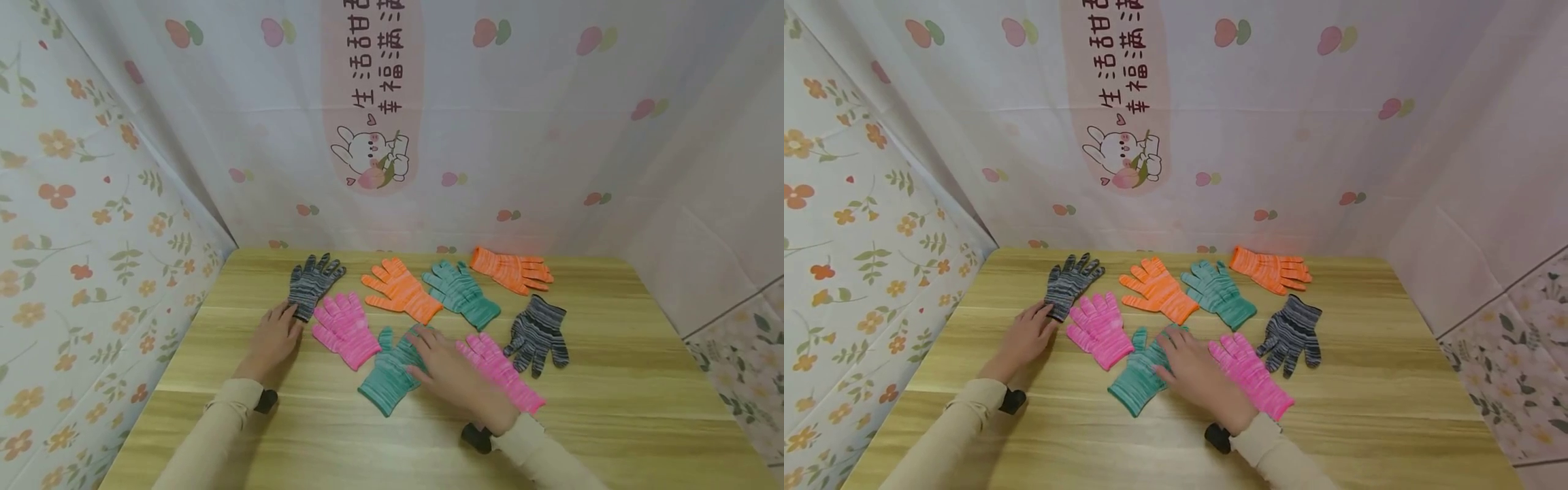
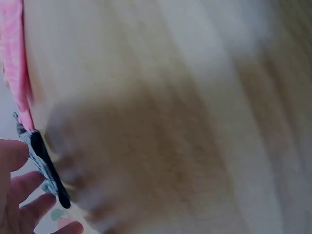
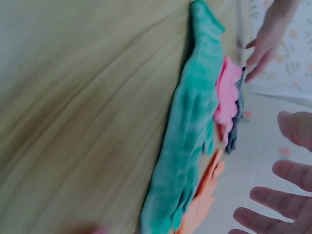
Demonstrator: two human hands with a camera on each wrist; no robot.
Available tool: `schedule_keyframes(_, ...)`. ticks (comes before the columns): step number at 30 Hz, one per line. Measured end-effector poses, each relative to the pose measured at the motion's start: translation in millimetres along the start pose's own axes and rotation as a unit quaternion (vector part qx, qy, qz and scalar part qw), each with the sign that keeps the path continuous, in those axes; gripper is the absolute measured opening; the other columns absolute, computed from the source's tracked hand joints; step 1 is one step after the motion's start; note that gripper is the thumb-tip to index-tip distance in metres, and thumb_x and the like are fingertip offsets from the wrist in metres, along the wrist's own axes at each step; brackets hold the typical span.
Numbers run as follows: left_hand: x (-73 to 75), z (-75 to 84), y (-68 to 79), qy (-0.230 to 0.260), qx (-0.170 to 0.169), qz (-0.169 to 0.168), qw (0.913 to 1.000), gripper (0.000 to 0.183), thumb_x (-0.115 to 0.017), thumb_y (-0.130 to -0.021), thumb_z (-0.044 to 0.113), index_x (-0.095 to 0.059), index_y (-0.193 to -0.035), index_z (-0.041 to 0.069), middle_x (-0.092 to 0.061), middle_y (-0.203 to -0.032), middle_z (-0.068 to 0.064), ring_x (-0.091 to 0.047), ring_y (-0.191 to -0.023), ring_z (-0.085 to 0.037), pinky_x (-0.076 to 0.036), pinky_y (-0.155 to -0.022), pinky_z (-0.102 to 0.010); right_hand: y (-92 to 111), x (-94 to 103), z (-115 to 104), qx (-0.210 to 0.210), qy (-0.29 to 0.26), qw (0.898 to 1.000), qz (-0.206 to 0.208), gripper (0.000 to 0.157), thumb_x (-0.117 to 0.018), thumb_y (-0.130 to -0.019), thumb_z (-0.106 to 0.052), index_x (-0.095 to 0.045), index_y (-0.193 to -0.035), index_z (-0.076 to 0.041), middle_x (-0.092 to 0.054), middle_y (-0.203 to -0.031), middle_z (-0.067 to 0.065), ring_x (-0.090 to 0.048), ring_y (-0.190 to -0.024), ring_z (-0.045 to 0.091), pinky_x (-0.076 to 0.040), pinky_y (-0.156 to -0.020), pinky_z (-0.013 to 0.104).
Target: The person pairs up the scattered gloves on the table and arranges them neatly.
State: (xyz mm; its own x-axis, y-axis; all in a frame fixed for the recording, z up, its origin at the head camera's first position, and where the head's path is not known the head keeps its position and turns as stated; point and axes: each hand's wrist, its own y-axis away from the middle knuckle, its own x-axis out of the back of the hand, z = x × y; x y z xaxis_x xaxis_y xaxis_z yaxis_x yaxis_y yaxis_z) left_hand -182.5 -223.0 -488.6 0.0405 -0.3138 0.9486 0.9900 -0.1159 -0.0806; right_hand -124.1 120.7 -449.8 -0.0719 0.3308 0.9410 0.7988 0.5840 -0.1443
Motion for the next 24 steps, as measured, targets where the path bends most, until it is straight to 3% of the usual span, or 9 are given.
schedule_keyframes(7,4.6,-7.7,5.8,-0.025,0.008,-0.018,0.9995,0.040,-0.043,-0.095,0.015,-0.049,-0.130,-0.003,-0.046,-0.134,-0.026,-0.045,-0.119,-0.047,-0.036,-0.100,-0.054,-13.9,-8.6,-19.7,0.013,-0.020,1.000,0.003,0.043,-0.057,-0.092,-0.027,-0.050,-0.129,-0.005,-0.051,-0.131,0.014,-0.048,-0.122,0.028,-0.042,-0.100,0.043)
schedule_keyframes(15,6.5,-3.2,24.3,-0.062,-0.023,0.030,0.9974,0.035,-0.053,-0.089,0.010,-0.058,-0.119,-0.005,-0.056,-0.121,-0.027,-0.056,-0.106,-0.045,-0.045,-0.089,-0.053,-23.7,-15.1,-33.5,0.020,-0.039,0.999,-0.005,0.037,-0.055,-0.093,-0.025,-0.055,-0.123,-0.004,-0.056,-0.125,0.010,-0.052,-0.117,0.024,-0.046,-0.096,0.037)
schedule_keyframes(24,4.9,0.0,45.4,-0.023,-0.010,0.037,0.9990,0.034,-0.053,-0.087,0.007,-0.059,-0.117,-0.007,-0.056,-0.119,-0.029,-0.055,-0.104,-0.047,-0.044,-0.089,-0.055,-27.9,-22.4,-43.8,0.018,-0.059,0.998,-0.023,0.032,-0.056,-0.092,-0.022,-0.058,-0.120,-0.006,-0.058,-0.121,0.009,-0.054,-0.113,0.023,-0.048,-0.093,0.036)
